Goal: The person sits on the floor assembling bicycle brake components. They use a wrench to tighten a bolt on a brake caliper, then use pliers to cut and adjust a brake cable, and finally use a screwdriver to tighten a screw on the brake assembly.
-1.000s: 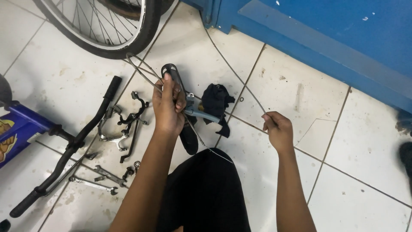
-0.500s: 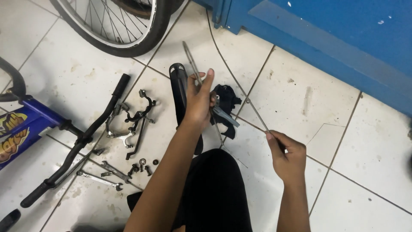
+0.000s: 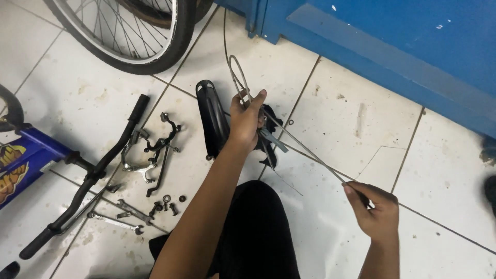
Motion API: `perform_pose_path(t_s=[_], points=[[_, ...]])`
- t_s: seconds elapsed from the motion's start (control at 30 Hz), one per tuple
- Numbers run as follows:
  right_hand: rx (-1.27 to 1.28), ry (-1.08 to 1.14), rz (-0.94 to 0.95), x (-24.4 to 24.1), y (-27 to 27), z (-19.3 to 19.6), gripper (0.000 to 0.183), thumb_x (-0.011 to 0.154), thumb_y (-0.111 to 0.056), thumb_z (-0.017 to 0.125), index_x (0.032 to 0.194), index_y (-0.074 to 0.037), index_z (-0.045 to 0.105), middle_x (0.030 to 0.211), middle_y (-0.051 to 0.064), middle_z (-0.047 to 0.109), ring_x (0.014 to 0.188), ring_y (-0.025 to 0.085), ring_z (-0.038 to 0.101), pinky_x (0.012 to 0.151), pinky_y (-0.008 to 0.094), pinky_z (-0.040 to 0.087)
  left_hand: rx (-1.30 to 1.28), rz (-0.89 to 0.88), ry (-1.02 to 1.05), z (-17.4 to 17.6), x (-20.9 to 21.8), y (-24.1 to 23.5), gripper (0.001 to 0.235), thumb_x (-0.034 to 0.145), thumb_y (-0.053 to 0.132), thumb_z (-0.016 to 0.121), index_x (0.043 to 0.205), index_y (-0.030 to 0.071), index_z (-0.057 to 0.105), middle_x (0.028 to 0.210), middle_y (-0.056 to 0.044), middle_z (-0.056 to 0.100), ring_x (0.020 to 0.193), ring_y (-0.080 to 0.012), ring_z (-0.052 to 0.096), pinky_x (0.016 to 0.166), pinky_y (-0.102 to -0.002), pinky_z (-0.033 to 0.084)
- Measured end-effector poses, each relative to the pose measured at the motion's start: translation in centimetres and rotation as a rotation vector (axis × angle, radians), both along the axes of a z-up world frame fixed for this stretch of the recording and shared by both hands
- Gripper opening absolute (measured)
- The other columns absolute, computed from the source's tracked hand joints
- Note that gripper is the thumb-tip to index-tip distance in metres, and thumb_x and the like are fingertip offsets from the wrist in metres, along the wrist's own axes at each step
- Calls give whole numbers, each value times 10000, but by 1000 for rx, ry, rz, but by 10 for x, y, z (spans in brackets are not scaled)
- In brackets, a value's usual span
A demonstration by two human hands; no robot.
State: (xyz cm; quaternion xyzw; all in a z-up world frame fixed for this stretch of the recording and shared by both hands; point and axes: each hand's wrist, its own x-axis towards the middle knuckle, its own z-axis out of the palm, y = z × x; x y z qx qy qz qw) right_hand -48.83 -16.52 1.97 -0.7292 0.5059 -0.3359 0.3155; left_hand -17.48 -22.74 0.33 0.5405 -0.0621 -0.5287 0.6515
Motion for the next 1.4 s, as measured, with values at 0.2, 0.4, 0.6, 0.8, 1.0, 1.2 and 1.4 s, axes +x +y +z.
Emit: perform_pose_path(t_s=[0.2,0.4,0.6,0.8,1.0,1.2,1.4], points=[[163,70,-201,-61,-7,-21,78,920,20,710,977,67,736,582,67,547,525,139,431,503,246,320,-145,45,211,-5,-19,1,377,920,200,687,1204,78,470,850,-45,505,533,-69,398,455,-212,298],[-18,219,-88,-35,-15,-12,180,929,-34,688,1059,90,689,986,178,751,827,282,707,794,336,523,-154,-52,177,-4,-59,0,426,940,231,661,1190,59,363,851,-47,438,553,-78,401,489,-231,357],[273,261,52,57,-28,37,752,861,-272,711,1491,9,410,1507,302,361,1364,631,320,1062,744,338,-160,-88,29,-26,-91,7,372,1007,275,675,1120,134,349,827,13,420,504,-94,517,425,-224,399],[161,379,303,81,-48,15,704,786,76,561,1479,6,456,1273,222,629,1214,467,577,995,567,444,-251,-215,42,-31,-103,16,330,1073,337,553,1169,135,312,877,-31,516,631,-142,629,559,-244,499],[256,314,271,91,-47,23,734,774,-172,791,1438,-33,510,1183,156,694,1154,365,654,996,494,477,-326,-251,71,-34,-102,20,303,1110,384,446,1198,159,263,1027,-115,586,686,-124,615,607,-233,489],[595,255,160,80,-53,16,850,731,-208,863,1470,-68,468,1174,181,711,904,340,714,814,439,534,-308,-294,195,-32,-100,26,465,1066,513,477,1263,139,282,1236,-176,597,794,-127,588,703,-246,480],[521,298,96,59,-54,-7,488,742,-244,873,1184,-145,692,1055,67,734,939,315,708,831,446,538,-247,-332,259,-18,-100,33,472,1009,459,630,1221,149,344,1226,-134,604,867,-111,635,768,-209,576]])
